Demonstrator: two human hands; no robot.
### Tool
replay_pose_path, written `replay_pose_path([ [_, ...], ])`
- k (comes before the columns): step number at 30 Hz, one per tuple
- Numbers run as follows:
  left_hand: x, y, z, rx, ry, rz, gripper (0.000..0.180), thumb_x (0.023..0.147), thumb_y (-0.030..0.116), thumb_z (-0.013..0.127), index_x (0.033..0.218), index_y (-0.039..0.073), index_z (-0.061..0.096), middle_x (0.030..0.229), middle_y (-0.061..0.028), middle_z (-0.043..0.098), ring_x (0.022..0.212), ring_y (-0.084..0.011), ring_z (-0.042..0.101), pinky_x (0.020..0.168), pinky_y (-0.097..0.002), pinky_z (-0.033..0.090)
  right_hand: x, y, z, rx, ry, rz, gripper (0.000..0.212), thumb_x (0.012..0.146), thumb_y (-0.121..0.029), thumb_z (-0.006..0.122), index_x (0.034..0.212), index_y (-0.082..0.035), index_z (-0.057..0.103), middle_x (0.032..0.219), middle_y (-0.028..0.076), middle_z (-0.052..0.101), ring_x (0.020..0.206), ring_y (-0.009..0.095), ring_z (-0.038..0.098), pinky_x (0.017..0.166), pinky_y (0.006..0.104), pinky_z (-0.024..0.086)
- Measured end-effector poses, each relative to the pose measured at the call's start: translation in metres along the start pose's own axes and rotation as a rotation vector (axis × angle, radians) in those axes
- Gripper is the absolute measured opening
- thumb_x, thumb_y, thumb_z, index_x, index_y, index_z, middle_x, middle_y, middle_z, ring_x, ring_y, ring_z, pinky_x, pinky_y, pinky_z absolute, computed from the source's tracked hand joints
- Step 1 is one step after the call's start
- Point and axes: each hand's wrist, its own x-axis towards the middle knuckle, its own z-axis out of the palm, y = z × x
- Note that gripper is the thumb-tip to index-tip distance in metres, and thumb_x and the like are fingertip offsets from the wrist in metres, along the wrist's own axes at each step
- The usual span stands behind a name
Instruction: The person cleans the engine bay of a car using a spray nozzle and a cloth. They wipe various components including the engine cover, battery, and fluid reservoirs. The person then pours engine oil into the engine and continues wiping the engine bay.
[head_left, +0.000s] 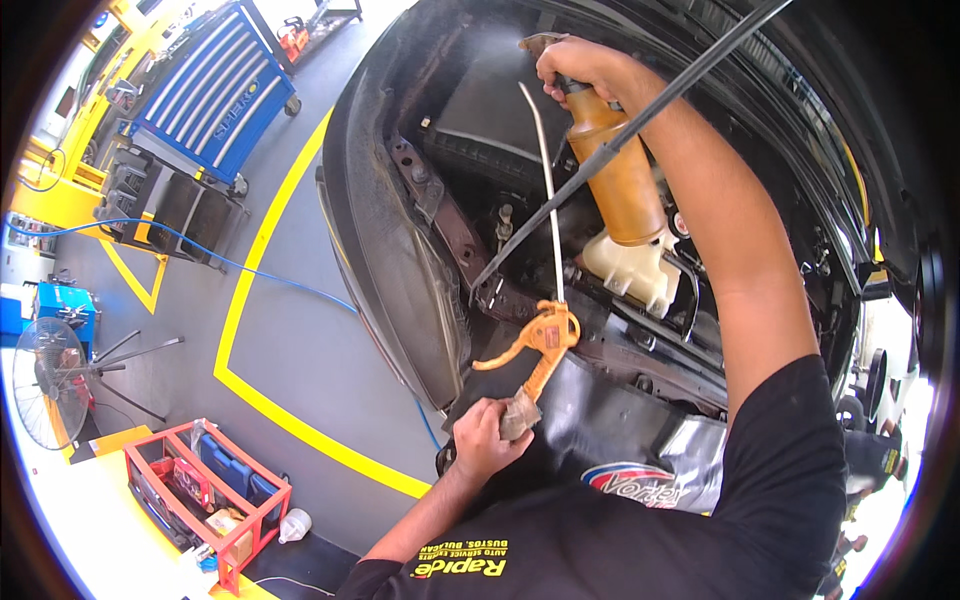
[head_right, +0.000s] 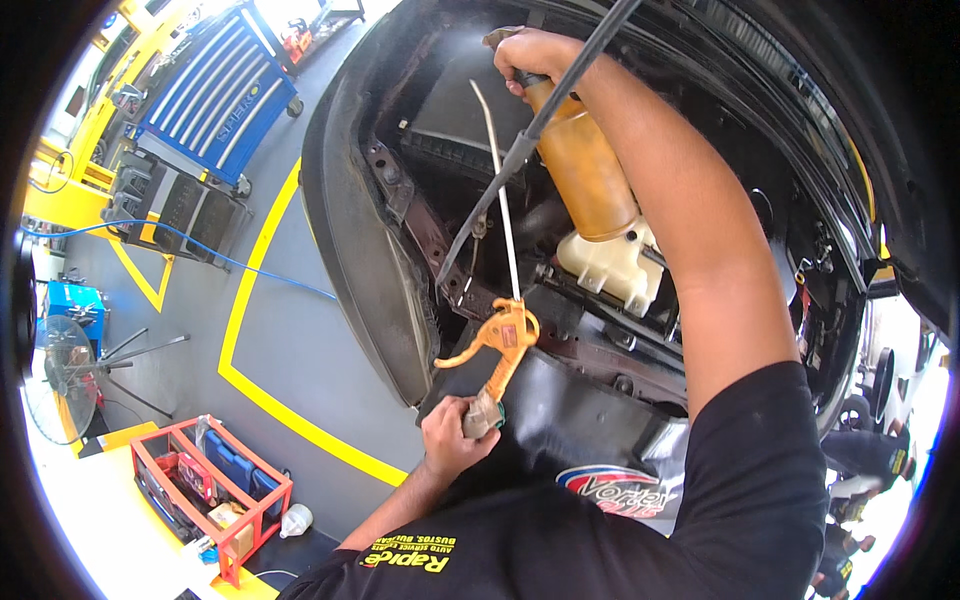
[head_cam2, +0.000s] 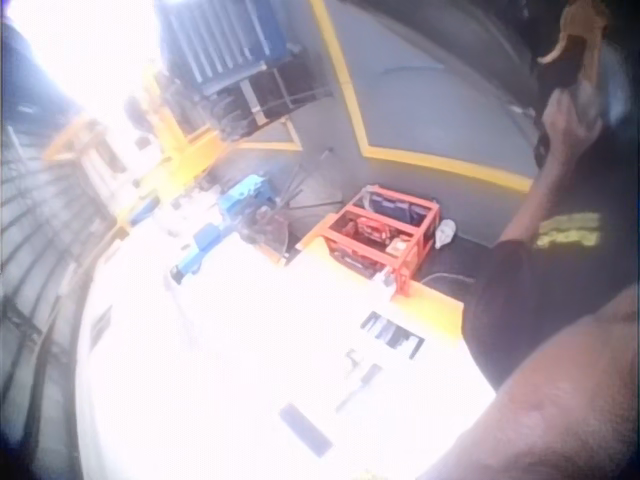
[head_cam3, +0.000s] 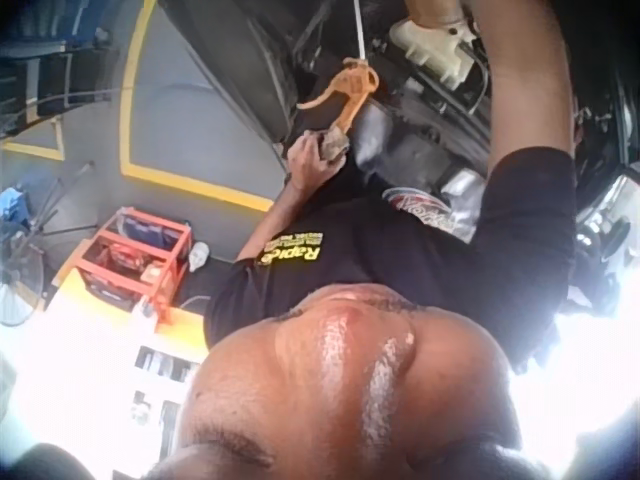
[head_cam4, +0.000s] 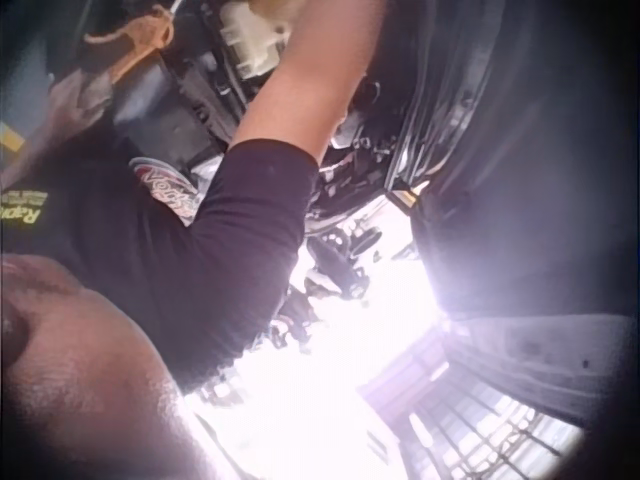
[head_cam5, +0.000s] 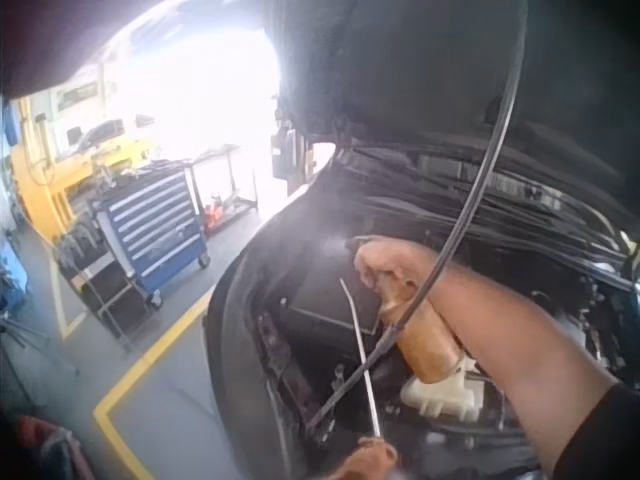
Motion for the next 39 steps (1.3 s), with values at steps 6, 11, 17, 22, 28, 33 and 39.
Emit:
replay_pose_path([
  [6, 0.000, -0.001, 0.003, -0.035, 0.017, -0.003, 0.045, 0.060, 0.013, 0.086, 0.096, 0.003, 0.060, 0.086, -0.0138, 0.067, 0.071, -0.0351, 0.067, 0.062, -0.0427, 0.055, -0.040, 0.078, -0.046, -0.025, 0.117, 0.332, 0.022, 0.066, -0.006, 0.059, 0.087, -0.005, 0.058, 0.069, 0.011, 0.061, 0.057, 0.023, 0.058, 0.054, 0.0395, 0.051],
  [11, -0.001, -0.003, 0.005, -0.019, 0.006, 0.013, 0.046, 0.059, 0.013, 0.085, 0.097, 0.003, 0.060, 0.085, -0.0133, 0.066, 0.072, -0.0350, 0.067, 0.063, -0.0428, 0.055, -0.091, 0.137, -0.059, -0.082, 0.152, 0.434, 0.048, 0.068, -0.005, 0.057, 0.116, -0.005, 0.065, 0.064, 0.009, 0.058, 0.052, 0.019, 0.056, 0.050, 0.0362, 0.048],
  [17, -0.003, -0.002, 0.006, 0.020, 0.011, 0.025, 0.049, 0.060, 0.015, 0.086, 0.099, 0.003, 0.059, 0.086, -0.0132, 0.065, 0.073, -0.0359, 0.066, 0.063, -0.0444, 0.054, -0.124, 0.155, -0.041, 0.097, 0.191, 0.352, 0.077, 0.061, 0.000, 0.058, 0.138, -0.010, 0.057, 0.086, 0.014, 0.063, 0.062, 0.024, 0.062, 0.055, 0.0418, 0.052],
  [22, -0.003, -0.001, 0.008, 0.027, 0.034, 0.034, 0.046, 0.061, 0.012, 0.082, 0.100, 0.002, 0.059, 0.086, -0.0139, 0.064, 0.073, -0.0370, 0.066, 0.064, -0.0447, 0.054, -0.139, 0.165, 0.006, 0.003, 0.014, 0.399, 0.080, 0.065, 0.001, 0.061, 0.144, -0.013, 0.056, 0.095, 0.014, 0.069, 0.067, 0.028, 0.065, 0.061, 0.0463, 0.053],
  [28, -0.006, -0.001, 0.012, 0.109, 0.067, 0.059, 0.038, 0.066, 0.015, 0.080, 0.095, 0.003, 0.060, 0.083, -0.0144, 0.063, 0.074, -0.0389, 0.065, 0.066, -0.0466, 0.053, -0.190, 0.157, 0.082, -0.251, -0.079, 0.062, 0.042, 0.072, -0.004, 0.058, 0.114, -0.003, 0.063, 0.086, 0.013, 0.070, 0.063, 0.022, 0.067, 0.056, 0.0385, 0.055],
  [33, -0.006, 0.001, 0.016, 0.121, 0.093, 0.089, 0.032, 0.070, 0.015, 0.076, 0.093, 0.001, 0.059, 0.083, -0.0179, 0.063, 0.077, -0.0435, 0.064, 0.070, -0.0492, 0.053, -0.276, 0.136, 0.090, -0.062, 0.027, 0.244, 0.019, 0.077, -0.005, 0.057, 0.088, 0.006, 0.068, 0.080, 0.016, 0.071, 0.062, 0.022, 0.070, 0.059, 0.0401, 0.053],
  [39, 0.002, 0.000, 0.019, 0.189, 0.065, 0.122, 0.034, 0.070, 0.016, 0.074, 0.095, -0.001, 0.060, 0.084, -0.0196, 0.065, 0.077, -0.0448, 0.064, 0.071, -0.0510, 0.052, -0.397, 0.185, 0.031, 0.057, 0.254, 0.209, 0.068, 0.088, -0.008, 0.053, 0.155, -0.012, 0.043, 0.126, 0.015, 0.069, 0.069, 0.019, 0.073, 0.068, 0.0318, 0.060],
])
